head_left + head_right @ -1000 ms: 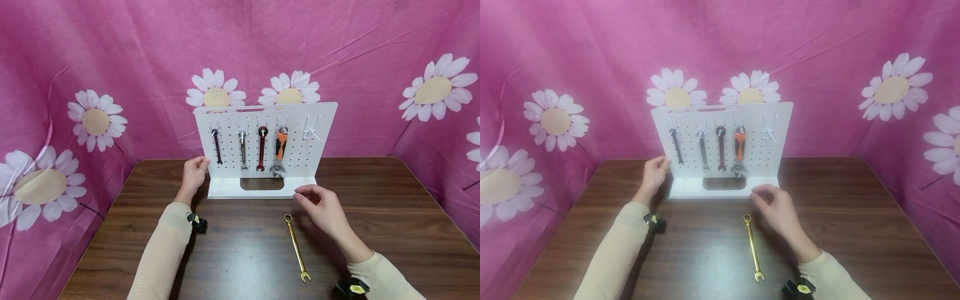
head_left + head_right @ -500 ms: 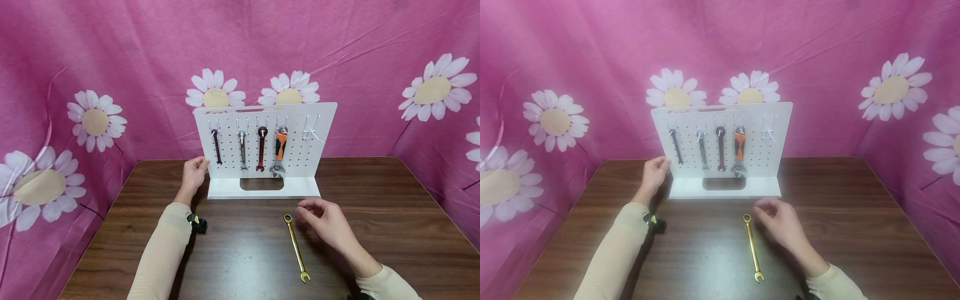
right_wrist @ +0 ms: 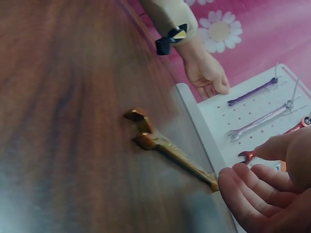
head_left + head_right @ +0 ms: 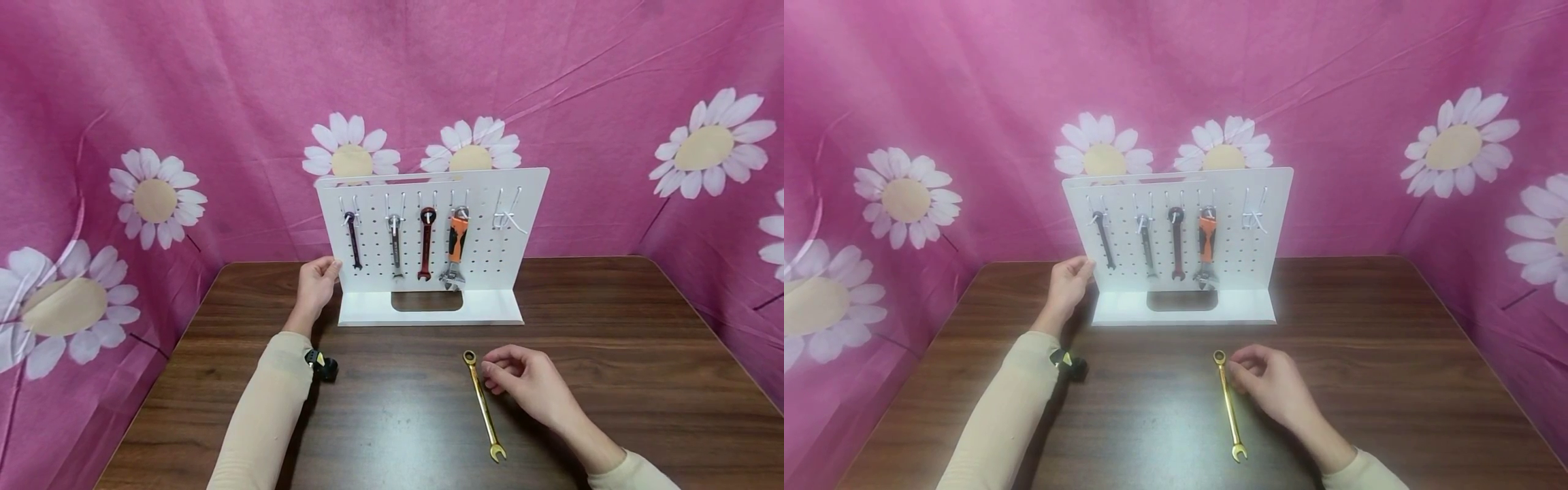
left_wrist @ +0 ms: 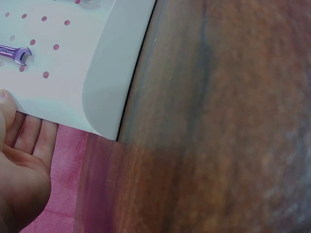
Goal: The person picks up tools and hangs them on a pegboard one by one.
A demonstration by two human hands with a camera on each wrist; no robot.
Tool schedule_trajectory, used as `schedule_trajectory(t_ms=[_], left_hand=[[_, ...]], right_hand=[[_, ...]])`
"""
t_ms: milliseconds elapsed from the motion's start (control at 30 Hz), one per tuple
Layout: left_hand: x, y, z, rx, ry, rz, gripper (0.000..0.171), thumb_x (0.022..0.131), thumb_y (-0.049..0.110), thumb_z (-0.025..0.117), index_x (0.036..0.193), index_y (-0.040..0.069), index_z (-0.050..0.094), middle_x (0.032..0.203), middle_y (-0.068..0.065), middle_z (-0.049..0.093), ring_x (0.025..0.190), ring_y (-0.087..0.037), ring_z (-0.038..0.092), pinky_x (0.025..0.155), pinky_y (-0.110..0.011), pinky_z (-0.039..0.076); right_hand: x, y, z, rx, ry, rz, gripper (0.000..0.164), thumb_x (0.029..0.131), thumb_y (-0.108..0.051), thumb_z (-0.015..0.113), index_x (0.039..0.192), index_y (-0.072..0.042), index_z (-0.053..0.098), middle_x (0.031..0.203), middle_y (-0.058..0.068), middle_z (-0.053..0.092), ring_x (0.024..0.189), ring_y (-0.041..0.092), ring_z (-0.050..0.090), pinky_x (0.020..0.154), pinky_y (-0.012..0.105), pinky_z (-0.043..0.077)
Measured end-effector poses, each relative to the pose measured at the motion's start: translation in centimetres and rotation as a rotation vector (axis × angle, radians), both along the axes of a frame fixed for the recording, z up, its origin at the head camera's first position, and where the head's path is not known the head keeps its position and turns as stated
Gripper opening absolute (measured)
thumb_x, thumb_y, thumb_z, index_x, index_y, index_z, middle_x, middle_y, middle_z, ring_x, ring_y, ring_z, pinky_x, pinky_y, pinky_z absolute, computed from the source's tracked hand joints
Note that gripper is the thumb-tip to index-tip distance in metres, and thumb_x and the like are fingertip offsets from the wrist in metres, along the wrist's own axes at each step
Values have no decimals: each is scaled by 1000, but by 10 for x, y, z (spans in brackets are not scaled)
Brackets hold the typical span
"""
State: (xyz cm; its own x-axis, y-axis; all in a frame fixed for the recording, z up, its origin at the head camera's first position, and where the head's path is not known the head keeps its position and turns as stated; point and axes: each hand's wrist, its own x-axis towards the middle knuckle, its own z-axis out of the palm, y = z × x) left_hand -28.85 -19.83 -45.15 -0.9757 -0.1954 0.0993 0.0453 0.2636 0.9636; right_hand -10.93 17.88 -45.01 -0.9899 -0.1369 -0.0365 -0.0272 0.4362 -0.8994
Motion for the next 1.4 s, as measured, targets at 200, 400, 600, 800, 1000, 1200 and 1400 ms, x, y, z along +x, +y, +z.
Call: schedule_trajectory(t_ms=[200, 400, 600, 800, 1000, 1200, 1400], left_hand=[[0, 0, 0, 0, -2, 4, 23, 109, 10, 65, 117, -7, 77, 102, -12, 79, 84, -1, 64, 92, -33, 63], [0, 1, 1, 17, -10, -1, 23, 109, 10, 64, 118, -7, 77, 108, -17, 79, 87, -2, 65, 103, -46, 62], [0, 1, 1, 10, -9, -2, 24, 110, 11, 64, 119, -7, 77, 110, -17, 80, 88, -2, 66, 100, -41, 64], [0, 1, 1, 2, -6, 1, 24, 109, 11, 64, 118, -6, 77, 108, -15, 79, 87, -2, 65, 96, -36, 64], [0, 1, -1, 20, -1, -3, 23, 109, 10, 64, 117, -8, 77, 103, -14, 79, 85, -2, 64, 103, -52, 61], [-1, 1, 0, -1, -9, 2, 24, 110, 13, 64, 117, -6, 78, 105, -14, 79, 87, -3, 64, 100, -46, 63], [0, 1, 0, 15, -11, -2, 24, 110, 12, 64, 117, -7, 77, 109, -17, 79, 90, -5, 65, 104, -50, 61]], right_hand=[[2, -2, -6, 9, -70, 57, 17, 100, -11, 77, 104, 5, 74, 75, 9, 74, 57, 12, 67, 53, 32, 61], [4, -3, -9, 42, -145, 81, 19, 99, -14, 79, 102, 4, 74, 70, 6, 72, 51, 16, 64, 45, 36, 59], [2, -4, -10, 100, -172, 57, 20, 96, -18, 81, 97, 0, 73, 61, 3, 66, 44, 14, 61, 42, 37, 57], [2, -13, -12, 192, -154, 17, 21, 92, -19, 85, 83, -8, 69, 51, 0, 58, 37, 10, 57, 39, 37, 55], [2, -22, -9, 288, -153, -18, 25, 91, -15, 84, 74, -12, 66, 46, -1, 55, 33, 9, 52, 37, 35, 52], [-1, -20, -8, 295, -170, 8, 24, 90, -15, 79, 72, -11, 65, 42, -3, 52, 31, 6, 48, 34, 35, 50], [-3, -13, -9, 281, -157, 88, 22, 90, -16, 79, 74, -11, 64, 42, -5, 51, 31, 6, 48, 34, 36, 50]])
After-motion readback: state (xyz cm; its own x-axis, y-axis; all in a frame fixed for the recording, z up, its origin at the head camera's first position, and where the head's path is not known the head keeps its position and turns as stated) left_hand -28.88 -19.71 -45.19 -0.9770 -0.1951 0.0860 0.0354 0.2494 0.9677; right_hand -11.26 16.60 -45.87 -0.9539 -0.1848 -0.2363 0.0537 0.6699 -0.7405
